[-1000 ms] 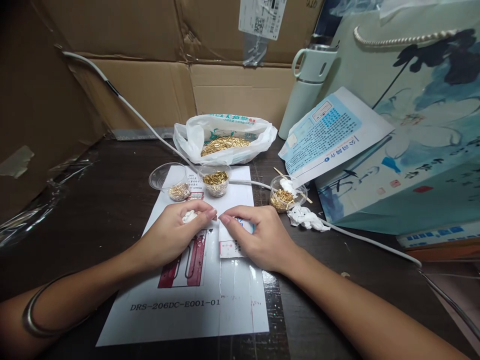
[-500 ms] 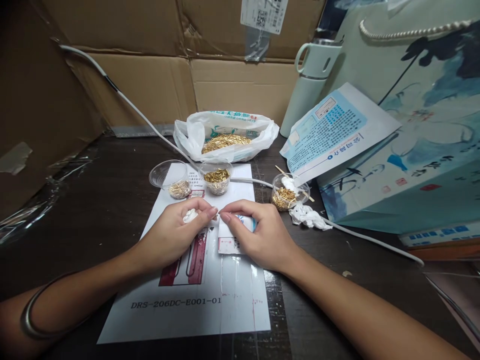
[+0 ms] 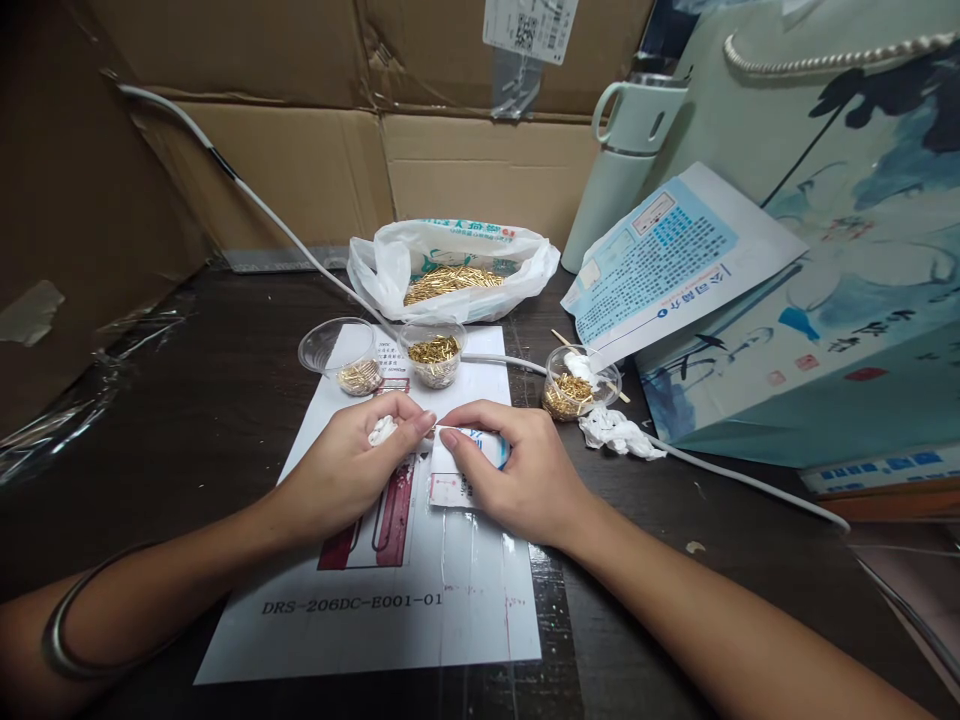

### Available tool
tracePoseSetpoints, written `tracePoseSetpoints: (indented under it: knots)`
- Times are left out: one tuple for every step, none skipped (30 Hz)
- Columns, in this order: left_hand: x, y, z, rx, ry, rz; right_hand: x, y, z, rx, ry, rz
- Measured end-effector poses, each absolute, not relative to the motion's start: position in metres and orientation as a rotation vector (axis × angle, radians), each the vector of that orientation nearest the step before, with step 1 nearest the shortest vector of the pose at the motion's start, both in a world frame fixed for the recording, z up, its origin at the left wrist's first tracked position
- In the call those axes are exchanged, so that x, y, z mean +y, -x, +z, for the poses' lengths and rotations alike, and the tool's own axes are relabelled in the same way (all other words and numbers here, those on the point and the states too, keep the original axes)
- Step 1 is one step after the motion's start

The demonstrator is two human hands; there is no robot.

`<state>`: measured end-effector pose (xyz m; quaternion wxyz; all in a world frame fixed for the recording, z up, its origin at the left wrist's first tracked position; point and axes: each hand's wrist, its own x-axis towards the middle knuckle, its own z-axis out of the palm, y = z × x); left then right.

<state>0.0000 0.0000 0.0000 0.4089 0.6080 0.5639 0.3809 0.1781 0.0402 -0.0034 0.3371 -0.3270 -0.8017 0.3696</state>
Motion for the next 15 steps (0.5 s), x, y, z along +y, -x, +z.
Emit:
tracePoseSetpoints:
  knots:
    - [-0.0001, 0.0002, 0.0000, 1.422, -1.528, 0.960, 0.0403, -0.1775, -0.0036, -2.091, 0.853, 0.961]
    - [-0.0004, 0.0004, -0.0001, 1.422, -1.524, 0.960, 0.0404, -0.1769, -0.0038, -2.091, 0.858, 0.960]
    - [-0.0006, 0.0005, -0.0001, 1.421, -1.521, 0.961, 0.0405, -0.1763, -0.0040, -2.089, 0.869, 0.962]
    - [-0.0010, 0.0007, -0.0001, 1.421, -1.520, 0.963, 0.0405, -0.1758, -0.0042, -2.088, 0.881, 0.964]
    - [-0.0013, 0.0007, -0.0003, 1.422, -1.519, 0.965, 0.0405, -0.1755, -0.0042, -2.090, 0.895, 0.967]
    - [-0.0017, 0.0007, -0.0005, 1.423, -1.515, 0.967, 0.0405, -0.1754, -0.0042, -2.097, 0.907, 0.968]
    - [-0.0020, 0.0007, -0.0009, 1.426, -1.510, 0.967, 0.0404, -0.1754, -0.0041, -2.108, 0.920, 0.968]
    - [-0.0024, 0.0006, -0.0014, 1.430, -1.501, 0.966, 0.0403, -0.1755, -0.0038, -2.122, 0.929, 0.967]
    - [-0.0026, 0.0004, -0.0020, 1.436, -1.493, 0.964, 0.0401, -0.1757, -0.0035, -2.135, 0.932, 0.964]
    - [-0.0028, 0.0003, -0.0027, 1.444, -1.486, 0.958, 0.0398, -0.1759, -0.0031, -2.146, 0.927, 0.963]
    - [-0.0029, 0.0001, -0.0034, 1.452, -1.482, 0.950, 0.0395, -0.1759, -0.0028, -2.154, 0.914, 0.961]
    - [-0.0031, 0.0001, -0.0040, 1.458, -1.483, 0.944, 0.0391, -0.1757, -0.0025, -2.158, 0.895, 0.958]
    - [-0.0032, 0.0003, -0.0044, 1.462, -1.486, 0.939, 0.0385, -0.1754, -0.0024, -2.159, 0.877, 0.954]
    - [-0.0035, 0.0006, -0.0047, 1.464, -1.487, 0.936, 0.0379, -0.1748, -0.0024, -2.163, 0.864, 0.944]
    - [-0.0039, 0.0010, -0.0048, 1.465, -1.489, 0.934, 0.0372, -0.1741, -0.0026, -2.166, 0.853, 0.930]
